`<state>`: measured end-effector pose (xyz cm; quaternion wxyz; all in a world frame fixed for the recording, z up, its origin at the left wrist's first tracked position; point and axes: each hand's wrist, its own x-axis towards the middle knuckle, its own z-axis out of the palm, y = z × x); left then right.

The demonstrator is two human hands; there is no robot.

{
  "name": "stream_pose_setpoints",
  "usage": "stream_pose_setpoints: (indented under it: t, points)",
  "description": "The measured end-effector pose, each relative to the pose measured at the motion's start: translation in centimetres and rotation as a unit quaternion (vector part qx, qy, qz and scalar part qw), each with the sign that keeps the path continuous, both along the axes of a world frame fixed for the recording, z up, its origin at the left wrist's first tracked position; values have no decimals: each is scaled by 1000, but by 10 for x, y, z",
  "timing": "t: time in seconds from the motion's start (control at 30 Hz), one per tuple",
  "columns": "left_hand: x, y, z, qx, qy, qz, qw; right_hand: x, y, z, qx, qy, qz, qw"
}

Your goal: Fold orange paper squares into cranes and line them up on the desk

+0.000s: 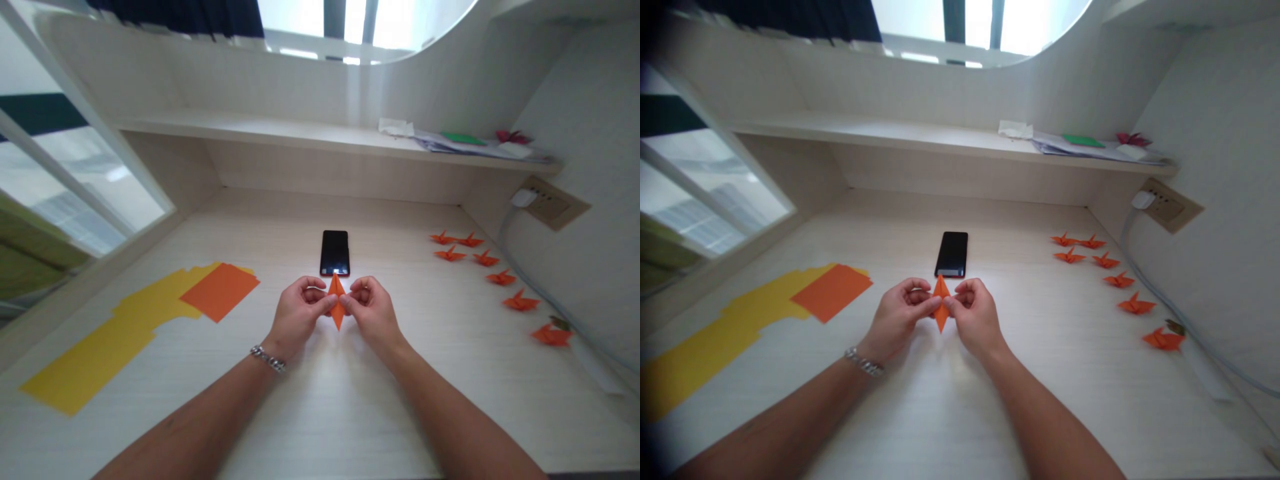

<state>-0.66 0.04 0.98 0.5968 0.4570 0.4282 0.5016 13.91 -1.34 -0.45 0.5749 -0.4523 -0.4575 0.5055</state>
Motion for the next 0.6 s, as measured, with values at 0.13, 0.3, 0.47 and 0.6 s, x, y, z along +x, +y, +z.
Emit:
stream_pose_setpoints:
  t: [0.13,0.3,0.47,0.6]
  points:
    - [-1,0,-1,5,2,5,1000,2,1,0,9,5,22,1000]
    - [-3,2,-5,7,-6,-29,1000,6,7,-6,19,-4,10,1000]
    - [-3,3,-9,12,-25,-26,999,9,7,-9,44,-76,-22,996]
    - [-2,2,-8,26,0,-25,999,9,3,-3,83,-159,-42,983]
